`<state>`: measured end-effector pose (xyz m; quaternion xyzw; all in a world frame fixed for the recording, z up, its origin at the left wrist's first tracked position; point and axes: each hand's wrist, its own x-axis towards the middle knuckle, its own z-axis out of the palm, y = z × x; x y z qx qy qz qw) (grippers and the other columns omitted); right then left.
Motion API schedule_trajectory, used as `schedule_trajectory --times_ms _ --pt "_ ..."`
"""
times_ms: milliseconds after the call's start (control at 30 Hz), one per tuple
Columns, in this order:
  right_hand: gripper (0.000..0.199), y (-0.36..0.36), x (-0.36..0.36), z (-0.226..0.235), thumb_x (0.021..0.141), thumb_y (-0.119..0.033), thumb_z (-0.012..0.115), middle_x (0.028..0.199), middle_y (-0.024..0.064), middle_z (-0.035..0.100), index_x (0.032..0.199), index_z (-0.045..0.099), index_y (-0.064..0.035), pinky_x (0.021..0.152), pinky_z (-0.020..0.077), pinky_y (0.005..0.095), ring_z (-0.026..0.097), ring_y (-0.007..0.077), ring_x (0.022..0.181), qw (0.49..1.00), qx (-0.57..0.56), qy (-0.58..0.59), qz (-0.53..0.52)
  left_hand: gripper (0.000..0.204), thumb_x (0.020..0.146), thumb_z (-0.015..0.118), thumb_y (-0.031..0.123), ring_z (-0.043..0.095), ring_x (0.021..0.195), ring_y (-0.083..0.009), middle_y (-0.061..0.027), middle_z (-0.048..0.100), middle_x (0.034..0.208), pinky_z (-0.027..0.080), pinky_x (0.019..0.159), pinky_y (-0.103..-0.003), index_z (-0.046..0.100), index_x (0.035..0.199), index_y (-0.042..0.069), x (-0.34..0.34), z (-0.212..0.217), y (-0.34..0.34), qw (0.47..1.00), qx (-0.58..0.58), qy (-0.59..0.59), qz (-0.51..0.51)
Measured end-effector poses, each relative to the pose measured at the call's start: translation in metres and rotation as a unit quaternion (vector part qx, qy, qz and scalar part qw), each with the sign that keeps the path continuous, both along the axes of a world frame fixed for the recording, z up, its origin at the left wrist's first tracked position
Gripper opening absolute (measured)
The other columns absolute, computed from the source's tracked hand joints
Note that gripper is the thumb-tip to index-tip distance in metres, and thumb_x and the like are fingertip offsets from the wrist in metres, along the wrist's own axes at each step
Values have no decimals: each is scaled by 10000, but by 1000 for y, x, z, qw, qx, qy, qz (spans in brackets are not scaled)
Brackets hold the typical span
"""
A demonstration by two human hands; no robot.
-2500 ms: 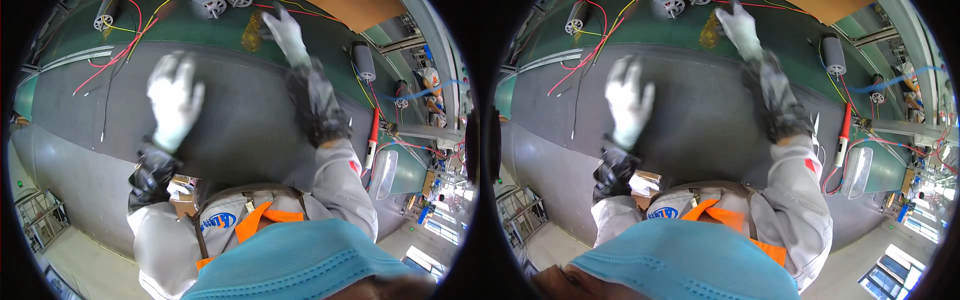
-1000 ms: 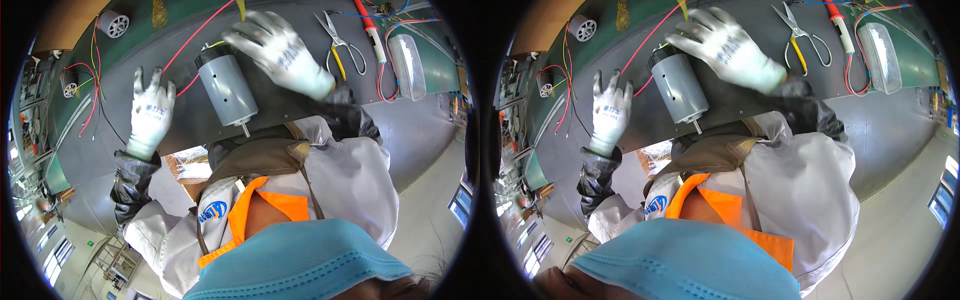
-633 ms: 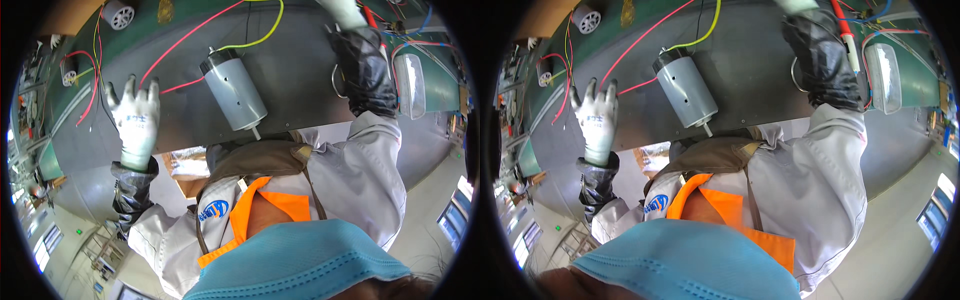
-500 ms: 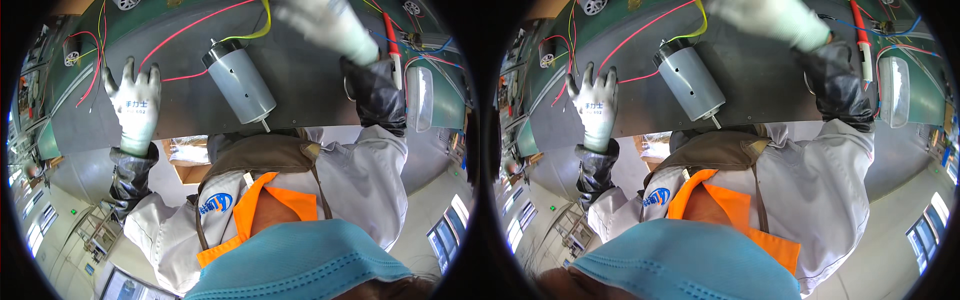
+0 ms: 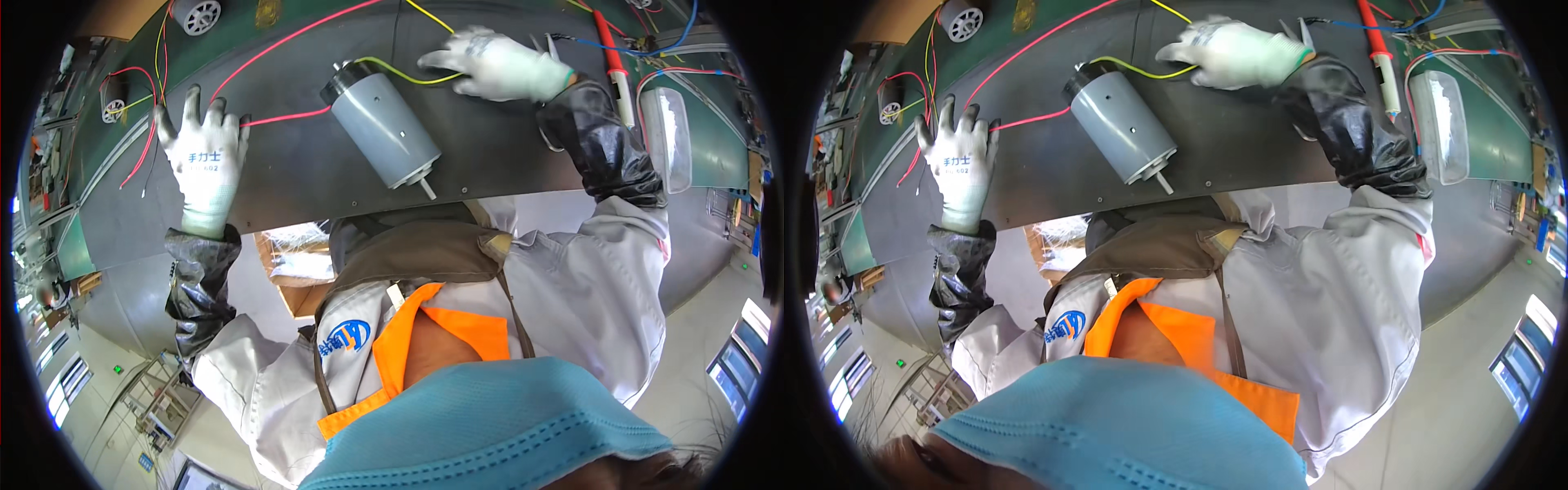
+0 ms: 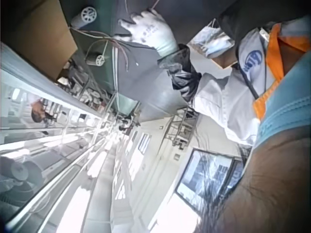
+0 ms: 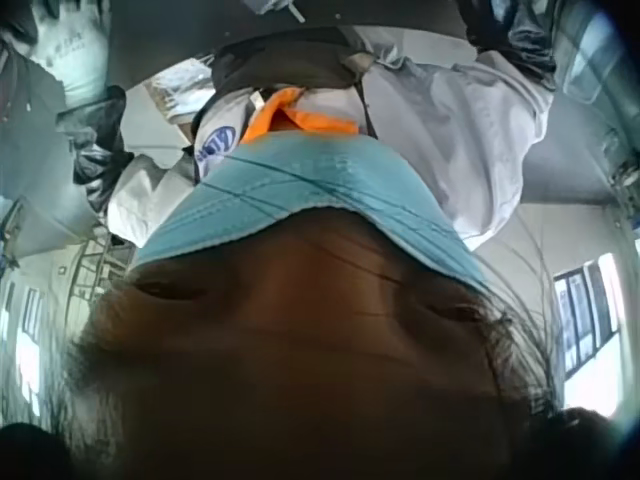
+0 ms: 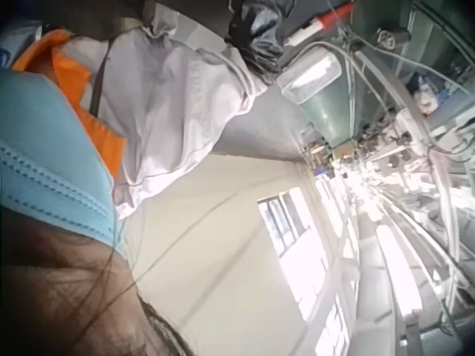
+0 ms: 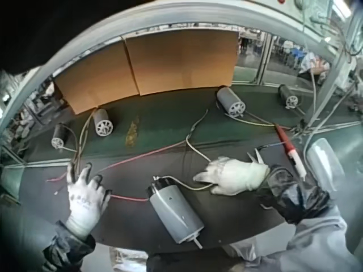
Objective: The recorder is assembling electric motors by connecting wires and using tools at a production station.
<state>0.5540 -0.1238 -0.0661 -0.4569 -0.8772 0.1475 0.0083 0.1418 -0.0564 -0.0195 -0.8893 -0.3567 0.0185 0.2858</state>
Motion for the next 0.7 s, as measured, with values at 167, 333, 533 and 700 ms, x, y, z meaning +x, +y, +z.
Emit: schedule_trajectory --times_ms 167,333,533,700 --pt "330 45 47 65 924 -193 652 1183 188 697 1233 687 -82 955 525 425 663 340 1108 933 84 271 -223 156 894 686 283 482 1358 -309 -34 628 1315 242 1176 -640 702 925 130 2 9 0 999 5 -10 -32" --pt "448 158 99 -7 911 -313 628 1333 162 627 1326 644 -144 1079 438 491 536 373 1297 921 216 -165 -278 166 892 687 273 481 1358 -309 -54 638 1292 227 1191 -624 707 929 113 5 4 -4 998 -46 27 18" --pt "555 159 196 -48 890 -381 663 1382 181 582 1417 573 -232 969 514 523 557 428 1247 861 265 -135 -411 148 887 691 253 500 1343 -312 -48 665 1250 229 1187 -624 711 940 117 -14 -19 -8 991 -133 -20 14" --pt "256 137 176 57 962 -238 610 980 222 721 1062 723 -32 737 571 460 716 368 862 868 181 4 -463 161 861 723 280 522 1304 -332 -52 672 1226 265 1149 -653 712 856 120 -11 -24 -10 983 -159 -90 -5"
